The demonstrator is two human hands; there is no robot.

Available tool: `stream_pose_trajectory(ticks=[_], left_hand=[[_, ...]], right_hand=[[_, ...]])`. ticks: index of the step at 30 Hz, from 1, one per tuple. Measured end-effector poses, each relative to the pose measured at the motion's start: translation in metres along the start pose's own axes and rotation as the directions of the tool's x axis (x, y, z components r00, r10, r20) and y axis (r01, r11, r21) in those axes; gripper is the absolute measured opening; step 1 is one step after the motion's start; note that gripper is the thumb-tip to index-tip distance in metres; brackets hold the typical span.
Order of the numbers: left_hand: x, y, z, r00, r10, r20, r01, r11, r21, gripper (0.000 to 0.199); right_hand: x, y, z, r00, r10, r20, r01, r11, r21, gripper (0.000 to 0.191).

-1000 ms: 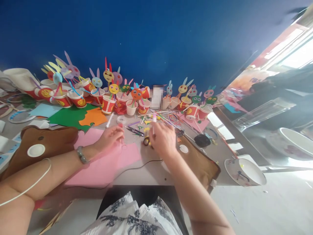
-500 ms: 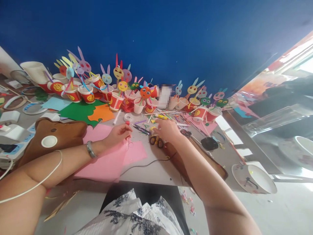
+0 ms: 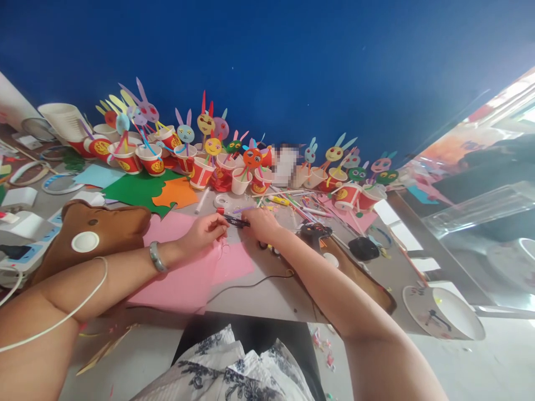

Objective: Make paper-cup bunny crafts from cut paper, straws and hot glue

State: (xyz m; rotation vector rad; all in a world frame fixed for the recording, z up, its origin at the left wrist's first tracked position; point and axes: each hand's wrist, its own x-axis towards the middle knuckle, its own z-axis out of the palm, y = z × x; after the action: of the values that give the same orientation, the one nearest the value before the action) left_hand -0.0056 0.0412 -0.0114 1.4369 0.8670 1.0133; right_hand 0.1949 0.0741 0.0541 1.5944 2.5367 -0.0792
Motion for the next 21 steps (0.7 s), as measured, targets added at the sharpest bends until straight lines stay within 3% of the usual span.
stream_pose_trajectory(ticks=[5, 12, 16, 21], left_hand=[[0.0, 0.001, 0.002, 0.999, -0.025, -0.021, 0.023, 0.997, -0.072, 0.016], [0.0, 0.003, 0.002, 0.998, -0.054, -0.022, 0.052, 0.994, -0.092, 0.016], [0.001, 0.001, 0.001, 0.999, -0.045, -0.012, 0.044, 0.996, -0.081, 0.016], [0.001, -0.003, 0.001, 0.999, -0.034, -0.012, 0.033, 0.997, -0.074, 0.014]], right_hand=[[0.008, 0.026, -0.013, 0.991, 0.103, -0.089, -0.098, 0.993, 0.064, 0.025], [0.01, 0.074, -0.024, 0.968, 0.232, 0.097, -0.229, 0.972, -0.044, 0.02], [0.005, 0.075, -0.017, 0.968, 0.173, 0.185, -0.165, 0.985, -0.056, 0.019], [0.003, 0.074, -0.01, 0.97, -0.012, 0.244, 0.024, 0.999, -0.046, 0.017]])
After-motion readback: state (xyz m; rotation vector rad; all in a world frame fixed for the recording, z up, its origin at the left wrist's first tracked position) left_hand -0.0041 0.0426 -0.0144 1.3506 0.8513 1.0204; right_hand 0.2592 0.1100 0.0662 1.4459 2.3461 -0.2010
